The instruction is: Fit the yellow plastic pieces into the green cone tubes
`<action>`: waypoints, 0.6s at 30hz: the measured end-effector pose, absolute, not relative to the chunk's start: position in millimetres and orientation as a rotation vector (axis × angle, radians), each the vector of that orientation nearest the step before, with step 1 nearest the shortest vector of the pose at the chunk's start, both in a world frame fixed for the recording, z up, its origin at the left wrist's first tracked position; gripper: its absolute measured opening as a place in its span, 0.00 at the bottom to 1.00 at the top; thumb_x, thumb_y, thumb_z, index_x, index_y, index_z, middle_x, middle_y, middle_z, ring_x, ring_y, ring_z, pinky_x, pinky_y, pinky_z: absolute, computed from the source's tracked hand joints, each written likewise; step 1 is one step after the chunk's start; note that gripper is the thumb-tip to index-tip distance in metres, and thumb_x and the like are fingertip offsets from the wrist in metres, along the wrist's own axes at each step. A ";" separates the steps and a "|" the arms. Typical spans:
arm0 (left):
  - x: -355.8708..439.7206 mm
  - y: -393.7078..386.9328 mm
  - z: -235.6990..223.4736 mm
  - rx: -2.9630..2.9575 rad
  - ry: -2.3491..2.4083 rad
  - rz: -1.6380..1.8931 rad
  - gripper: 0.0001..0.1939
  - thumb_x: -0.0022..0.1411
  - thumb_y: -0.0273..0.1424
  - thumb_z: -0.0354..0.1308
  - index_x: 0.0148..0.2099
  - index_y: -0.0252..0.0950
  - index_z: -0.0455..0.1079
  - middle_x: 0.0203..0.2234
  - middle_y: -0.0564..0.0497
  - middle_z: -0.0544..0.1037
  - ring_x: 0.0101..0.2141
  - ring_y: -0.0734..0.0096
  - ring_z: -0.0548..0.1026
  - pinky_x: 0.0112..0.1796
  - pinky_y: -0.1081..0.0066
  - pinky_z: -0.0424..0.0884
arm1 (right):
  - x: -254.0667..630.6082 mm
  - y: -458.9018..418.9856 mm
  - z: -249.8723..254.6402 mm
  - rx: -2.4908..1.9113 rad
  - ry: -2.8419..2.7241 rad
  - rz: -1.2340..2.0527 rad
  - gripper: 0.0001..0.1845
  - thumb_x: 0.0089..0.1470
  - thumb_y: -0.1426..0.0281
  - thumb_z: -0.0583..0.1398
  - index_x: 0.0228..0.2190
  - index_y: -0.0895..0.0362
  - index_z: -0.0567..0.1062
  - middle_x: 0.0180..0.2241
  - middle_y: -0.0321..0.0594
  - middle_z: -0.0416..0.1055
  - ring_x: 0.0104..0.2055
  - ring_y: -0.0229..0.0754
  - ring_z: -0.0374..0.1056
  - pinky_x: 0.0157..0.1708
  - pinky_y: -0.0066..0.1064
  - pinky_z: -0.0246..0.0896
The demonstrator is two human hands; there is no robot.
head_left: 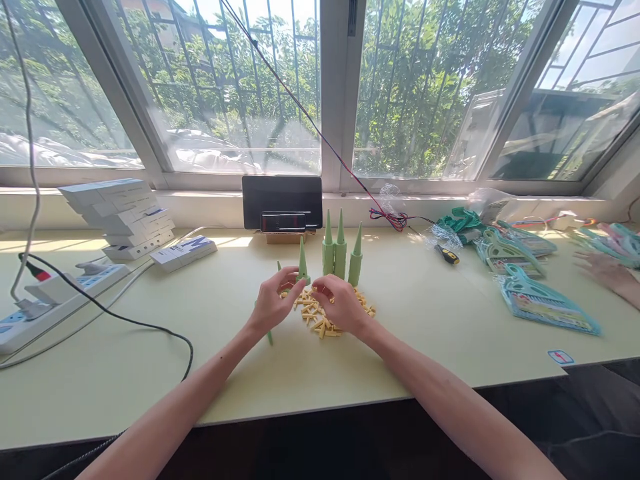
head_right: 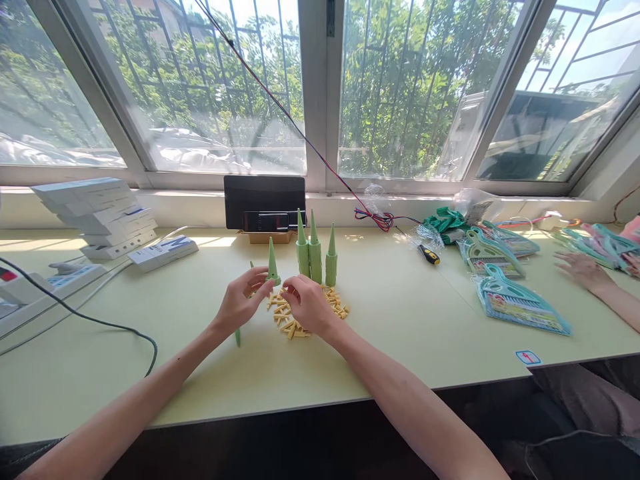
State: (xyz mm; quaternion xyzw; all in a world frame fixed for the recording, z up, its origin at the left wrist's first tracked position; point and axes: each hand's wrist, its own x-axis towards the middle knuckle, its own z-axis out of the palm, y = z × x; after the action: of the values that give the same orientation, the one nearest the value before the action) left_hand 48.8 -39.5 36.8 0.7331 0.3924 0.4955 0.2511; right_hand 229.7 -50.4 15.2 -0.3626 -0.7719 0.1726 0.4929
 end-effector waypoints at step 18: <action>50.9 -36.4 31.9 2.096 1.117 1.310 0.19 0.60 0.44 0.62 0.47 0.35 0.71 0.34 0.48 0.80 0.30 0.68 0.77 0.35 0.64 0.80 | 229.9 -52.3 20.9 -0.867 -1.624 0.473 0.11 0.61 0.69 0.57 0.45 0.56 0.73 0.37 0.42 0.74 0.38 0.41 0.71 0.40 0.32 0.70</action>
State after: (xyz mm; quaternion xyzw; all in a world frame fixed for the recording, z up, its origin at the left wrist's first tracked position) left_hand 50.9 -36.4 31.9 0.7550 0.4022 0.4720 0.2132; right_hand 229.9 -52.3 20.9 -0.3712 -0.6953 0.2023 0.5813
